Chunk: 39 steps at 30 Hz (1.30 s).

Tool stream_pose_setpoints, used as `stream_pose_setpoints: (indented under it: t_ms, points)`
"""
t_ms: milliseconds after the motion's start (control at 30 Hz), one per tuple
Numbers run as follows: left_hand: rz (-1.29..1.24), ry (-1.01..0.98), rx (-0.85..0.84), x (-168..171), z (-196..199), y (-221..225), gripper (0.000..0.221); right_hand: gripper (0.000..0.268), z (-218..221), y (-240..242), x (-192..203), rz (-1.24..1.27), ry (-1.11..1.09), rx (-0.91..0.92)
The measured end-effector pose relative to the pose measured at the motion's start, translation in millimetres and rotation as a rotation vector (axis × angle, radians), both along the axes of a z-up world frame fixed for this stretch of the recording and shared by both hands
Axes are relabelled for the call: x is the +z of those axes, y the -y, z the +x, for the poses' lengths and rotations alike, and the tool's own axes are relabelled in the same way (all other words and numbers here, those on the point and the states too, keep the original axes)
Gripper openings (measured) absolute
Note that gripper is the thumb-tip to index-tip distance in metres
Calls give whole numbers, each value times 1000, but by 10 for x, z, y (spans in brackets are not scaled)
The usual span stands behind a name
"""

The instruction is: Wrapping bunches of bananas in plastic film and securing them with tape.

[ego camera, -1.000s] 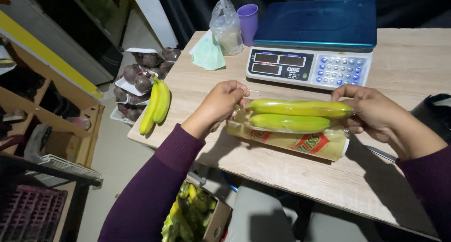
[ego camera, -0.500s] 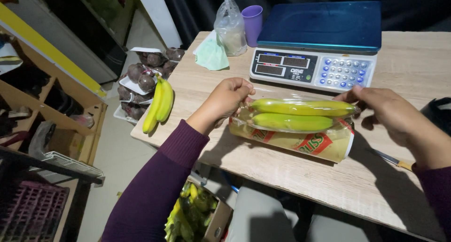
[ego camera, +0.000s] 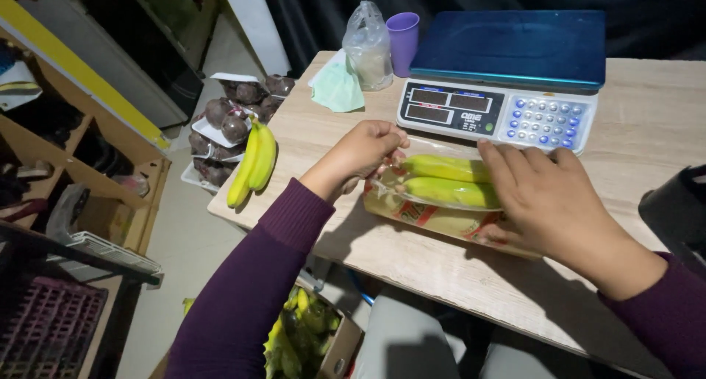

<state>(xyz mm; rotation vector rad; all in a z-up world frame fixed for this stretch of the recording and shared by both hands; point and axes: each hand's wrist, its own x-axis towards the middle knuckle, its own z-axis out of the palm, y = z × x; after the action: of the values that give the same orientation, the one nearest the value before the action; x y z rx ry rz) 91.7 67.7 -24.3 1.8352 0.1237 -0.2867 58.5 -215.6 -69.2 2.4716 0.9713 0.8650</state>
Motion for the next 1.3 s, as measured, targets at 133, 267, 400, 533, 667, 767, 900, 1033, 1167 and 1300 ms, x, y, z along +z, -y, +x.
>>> stream_pose_setpoints:
  t_ms: [133, 267, 400, 533, 667, 767, 900, 1033, 1167, 1300]
  points:
    - [-37, -5, -92, -65, 77, -17, 19, 111, 132, 61, -98, -76, -18, -44]
    - [-87, -51, -132, -280, 231, -99, 19, 124, 257, 57, -1, -27, -245, -62]
    - [-251, -70, -144, -309, 190, -120, 21, 111, 310, 13, 76, -9, -232, 41]
    - [-351, 43, -110, -328, 56, -77, 20, 113, 448, 13, 168, -1, -432, -38]
    - [-442, 183, -46, -779, 208, -126, 26, 103, 264, -39, 561, 88, -629, -87]
    - [-472, 244, -10, -758, 192, -103, 24, 106, 270, -74, 686, 112, -741, -159]
    - [-539, 184, -12, -491, -89, -99, 33, 109, 341, -87, 747, 95, -868, -231]
    - [-481, 207, -148, -305, -347, -36, 85, 111, 287, -67, 941, 320, -1201, -354]
    - [-343, 264, -247, -350, -385, -114, 86, 100, 466, 85, 783, 750, -1595, -172]
    - [-458, 344, -378, -171, -554, -119, 79, 102, 502, 176, 740, 893, -1828, -30]
